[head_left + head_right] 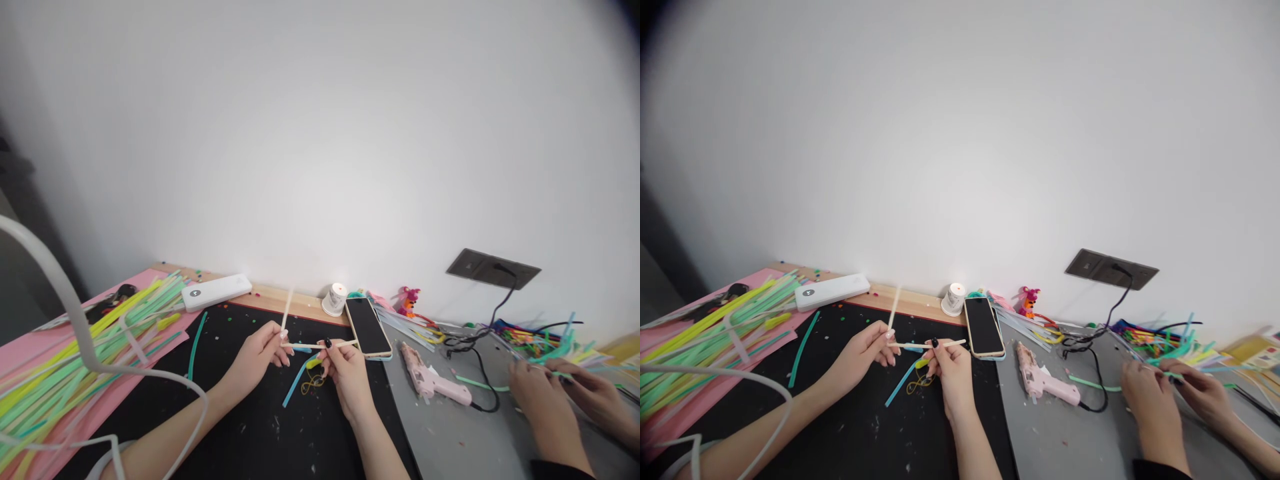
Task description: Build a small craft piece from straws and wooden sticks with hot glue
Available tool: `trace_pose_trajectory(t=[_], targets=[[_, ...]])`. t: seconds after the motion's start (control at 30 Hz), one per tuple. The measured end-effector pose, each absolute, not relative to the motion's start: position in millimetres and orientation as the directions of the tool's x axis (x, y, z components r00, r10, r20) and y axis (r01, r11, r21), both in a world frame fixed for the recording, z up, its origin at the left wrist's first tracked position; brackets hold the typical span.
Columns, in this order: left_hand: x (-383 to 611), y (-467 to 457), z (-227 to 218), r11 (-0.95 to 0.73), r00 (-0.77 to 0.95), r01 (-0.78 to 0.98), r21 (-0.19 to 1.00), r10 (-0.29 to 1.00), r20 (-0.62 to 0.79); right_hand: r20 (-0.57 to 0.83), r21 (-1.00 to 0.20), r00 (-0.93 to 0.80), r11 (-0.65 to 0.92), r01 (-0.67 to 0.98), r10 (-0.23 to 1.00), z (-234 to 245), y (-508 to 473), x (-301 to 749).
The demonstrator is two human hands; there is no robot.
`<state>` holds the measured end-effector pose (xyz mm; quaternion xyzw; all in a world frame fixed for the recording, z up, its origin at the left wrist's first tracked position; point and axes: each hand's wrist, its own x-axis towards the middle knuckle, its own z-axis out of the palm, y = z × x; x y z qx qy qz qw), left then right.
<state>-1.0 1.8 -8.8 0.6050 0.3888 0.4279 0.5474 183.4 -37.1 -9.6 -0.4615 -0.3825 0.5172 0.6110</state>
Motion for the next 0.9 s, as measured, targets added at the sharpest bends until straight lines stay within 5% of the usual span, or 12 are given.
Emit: trace_pose_trajectory(t=[0.3, 0.4, 0.5, 0.57, 0.7, 0.77, 0.9], targets=[[-2, 4, -9, 0.034, 0.267, -0.074, 0.997, 0.964, -0.013, -0.007, -0.970, 0.155, 0.031, -0.242, 0.988, 0, -40, 181], [-4, 7, -10, -0.019, 0.240, -0.067, 0.998, 0.970, 0.035, -0.038, -0.998, 0.119, -0.030, -0.062, 0.992, 10, -44, 192], [-6, 9, -10, -0.086, 0.226, -0.015, 0.996, 0.970, 0.087, 0.005, -0.958, 0.157, -0.041, 0.285, 0.988, 27, -56, 224], [-7, 9, -10, -0.105, 0.215, 0.008, 0.994, 0.971, 0.101, 0.108, -0.871, 0.243, -0.026, 0.491, 0.964, 38, -69, 258], [-8, 9, -13, -0.091, 0.195, 0.005, 0.996, 0.977, 0.088, 0.181, -0.514, 0.455, -0.311, 0.799, 0.872, 46, -93, 338], [-8, 9, -14, -0.083, 0.194, 0.009, 0.997, 0.978, 0.079, 0.215, -0.317, 0.457, -0.380, 0.869, 0.863, 39, -99, 369], [-7, 10, -17, -0.100, 0.203, 0.039, 0.994, 0.975, 0.091, 0.105, -0.106, 0.400, -0.390, 0.915, 0.910, 21, -100, 396]])
